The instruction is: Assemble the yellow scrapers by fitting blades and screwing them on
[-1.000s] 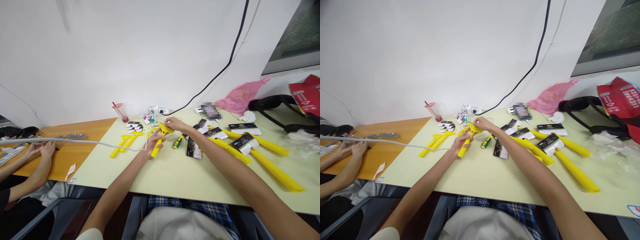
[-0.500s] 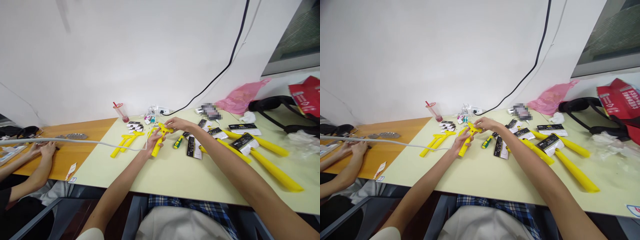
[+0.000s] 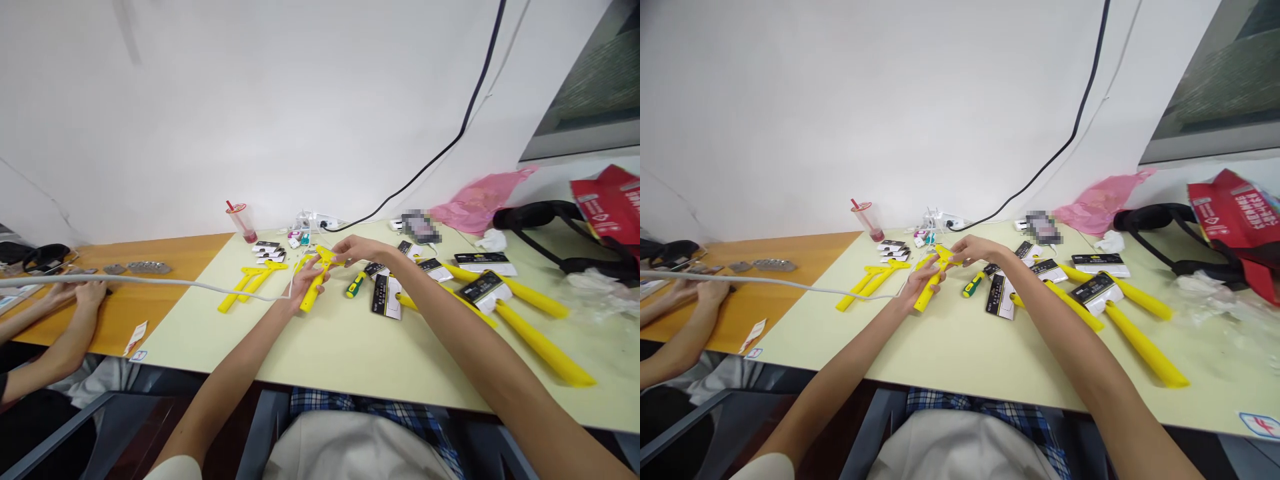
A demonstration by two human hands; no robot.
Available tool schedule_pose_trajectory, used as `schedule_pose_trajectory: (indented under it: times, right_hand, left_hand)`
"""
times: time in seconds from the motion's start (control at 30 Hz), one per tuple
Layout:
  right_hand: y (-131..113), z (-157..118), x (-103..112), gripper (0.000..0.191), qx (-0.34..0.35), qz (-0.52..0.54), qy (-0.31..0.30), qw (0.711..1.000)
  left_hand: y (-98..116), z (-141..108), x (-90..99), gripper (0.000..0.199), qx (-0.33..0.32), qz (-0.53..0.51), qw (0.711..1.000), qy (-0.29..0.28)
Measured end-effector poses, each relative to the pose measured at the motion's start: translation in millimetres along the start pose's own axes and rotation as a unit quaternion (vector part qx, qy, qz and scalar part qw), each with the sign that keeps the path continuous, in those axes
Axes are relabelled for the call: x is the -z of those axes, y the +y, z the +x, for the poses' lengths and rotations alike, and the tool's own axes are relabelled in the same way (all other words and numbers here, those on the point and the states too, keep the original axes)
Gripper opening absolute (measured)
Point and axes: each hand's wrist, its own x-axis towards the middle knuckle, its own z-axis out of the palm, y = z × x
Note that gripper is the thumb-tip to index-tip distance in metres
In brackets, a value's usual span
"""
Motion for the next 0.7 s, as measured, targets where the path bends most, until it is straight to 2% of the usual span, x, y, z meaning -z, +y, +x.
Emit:
schedule_pose_trajectory:
  times: [0.13, 0.23, 0.33, 0.43, 0.5, 0.57, 0.7]
  right_hand:
    - [1, 1, -1, 0.045, 0.037, -0.030, 0.002, 0.999]
    - [1, 3, -3, 0.046, 0.074, -0.040, 0.025, 0.996]
    - [1, 7, -6, 0.047, 0.088, -0.036, 0.072, 0.993]
    - [0, 12, -13, 0.047, 0.101, -0.064, 0.154, 0.981]
    - [-1, 14, -20, 0.042, 0.131, -0.129, 0.214, 0.959]
    - [-2, 14, -30, 0.036, 0.167, -0.224, 0.264, 0.923]
    - [-6, 5, -58, 0.027, 0.199, -0.379, 0.312, 0.848]
  left_hand:
    - [0, -3, -3.0, 0.089, -0.017, 0.041, 0.999, 0.004]
    - [3, -8, -7.6, 0.094, -0.046, 0.073, 0.996, 0.006]
    - [8, -12, -12.2, 0.095, -0.066, 0.076, 0.995, -0.001]
    - [11, -14, -14.6, 0.093, -0.074, 0.045, 0.996, 0.003]
    - [11, -13, -14.7, 0.090, -0.076, 0.015, 0.997, 0.013]
    - [10, -11, -14.1, 0.087, -0.080, -0.012, 0.996, 0.023]
    - [8, -8, -13.8, 0.080, -0.105, -0.042, 0.993, 0.046]
